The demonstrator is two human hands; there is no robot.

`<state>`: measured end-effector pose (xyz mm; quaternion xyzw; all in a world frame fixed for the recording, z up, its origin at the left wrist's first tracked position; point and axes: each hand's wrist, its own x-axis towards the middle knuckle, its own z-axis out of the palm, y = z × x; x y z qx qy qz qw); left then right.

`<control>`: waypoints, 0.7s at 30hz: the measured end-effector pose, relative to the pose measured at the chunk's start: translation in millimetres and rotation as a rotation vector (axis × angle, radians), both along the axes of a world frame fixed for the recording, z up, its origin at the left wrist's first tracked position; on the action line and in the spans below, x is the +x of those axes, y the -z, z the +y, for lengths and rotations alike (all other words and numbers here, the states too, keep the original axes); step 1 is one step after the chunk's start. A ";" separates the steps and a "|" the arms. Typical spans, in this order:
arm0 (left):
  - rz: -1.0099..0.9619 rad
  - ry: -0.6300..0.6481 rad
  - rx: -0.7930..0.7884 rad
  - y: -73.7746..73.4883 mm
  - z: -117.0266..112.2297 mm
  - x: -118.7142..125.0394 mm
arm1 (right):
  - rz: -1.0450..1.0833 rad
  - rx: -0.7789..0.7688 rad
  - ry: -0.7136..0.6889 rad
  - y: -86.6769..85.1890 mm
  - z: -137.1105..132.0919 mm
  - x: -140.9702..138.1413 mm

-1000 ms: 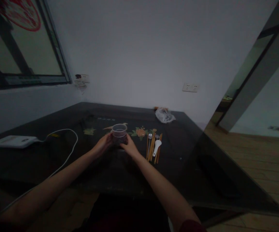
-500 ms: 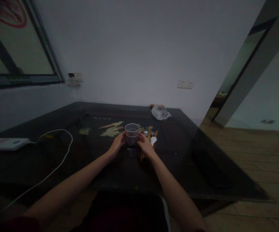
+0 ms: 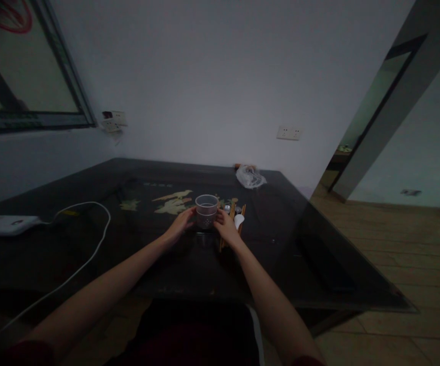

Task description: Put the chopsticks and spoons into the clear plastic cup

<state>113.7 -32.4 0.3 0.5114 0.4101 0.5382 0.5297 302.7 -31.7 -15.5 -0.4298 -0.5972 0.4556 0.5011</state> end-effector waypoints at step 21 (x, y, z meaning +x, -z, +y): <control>-0.008 0.007 -0.119 -6.1 -1.7 -0.9 | -0.029 0.051 0.015 -2.3 -0.9 0.3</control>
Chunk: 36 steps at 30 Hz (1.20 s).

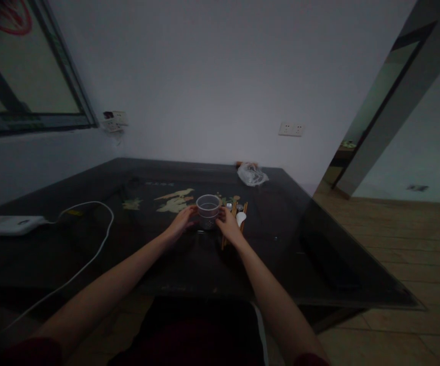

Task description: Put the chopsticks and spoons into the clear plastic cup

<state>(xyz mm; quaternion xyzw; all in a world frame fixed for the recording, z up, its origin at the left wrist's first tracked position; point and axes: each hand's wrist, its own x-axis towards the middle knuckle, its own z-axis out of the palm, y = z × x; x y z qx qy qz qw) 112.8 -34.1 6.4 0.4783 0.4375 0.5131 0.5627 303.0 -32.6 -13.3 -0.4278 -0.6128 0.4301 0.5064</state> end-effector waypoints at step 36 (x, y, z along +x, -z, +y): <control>0.003 -0.049 0.087 5.9 10.3 -6.3 | -0.112 0.020 0.031 -5.3 -5.9 -0.3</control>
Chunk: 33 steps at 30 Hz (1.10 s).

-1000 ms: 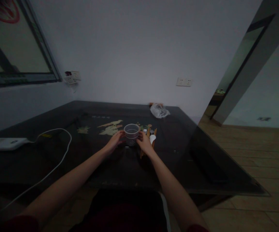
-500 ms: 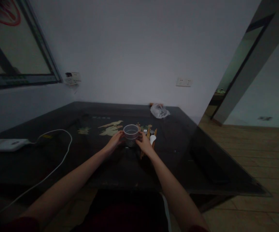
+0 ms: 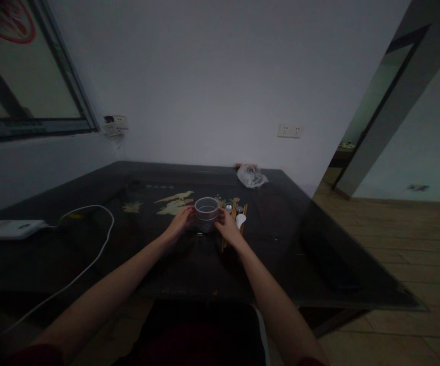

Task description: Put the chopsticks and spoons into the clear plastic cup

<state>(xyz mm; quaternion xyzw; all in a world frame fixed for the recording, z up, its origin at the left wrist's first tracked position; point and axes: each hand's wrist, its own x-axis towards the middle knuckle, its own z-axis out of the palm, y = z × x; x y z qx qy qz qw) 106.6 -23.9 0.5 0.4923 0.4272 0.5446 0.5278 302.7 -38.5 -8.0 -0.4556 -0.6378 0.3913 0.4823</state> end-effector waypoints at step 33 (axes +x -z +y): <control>-0.020 -0.156 0.176 -31.0 -13.5 -8.0 | -0.072 0.072 0.117 -5.3 3.7 8.9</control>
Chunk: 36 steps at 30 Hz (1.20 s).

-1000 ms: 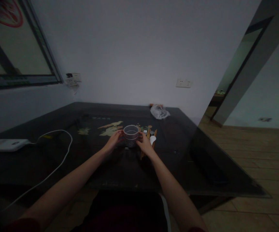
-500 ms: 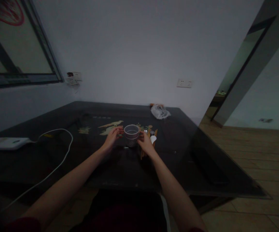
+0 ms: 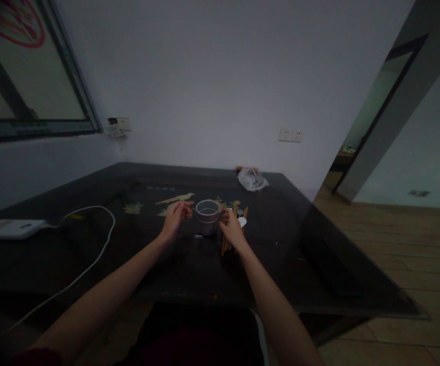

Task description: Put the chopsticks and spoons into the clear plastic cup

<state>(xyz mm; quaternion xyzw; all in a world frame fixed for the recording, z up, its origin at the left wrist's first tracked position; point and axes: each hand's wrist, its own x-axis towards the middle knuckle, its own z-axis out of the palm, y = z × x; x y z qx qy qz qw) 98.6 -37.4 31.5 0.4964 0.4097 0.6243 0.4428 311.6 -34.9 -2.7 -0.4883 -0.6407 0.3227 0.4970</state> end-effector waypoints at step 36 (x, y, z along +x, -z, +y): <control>1.134 0.345 0.764 27.6 -49.1 90.2 | -0.599 -0.193 0.509 -10.7 35.6 78.3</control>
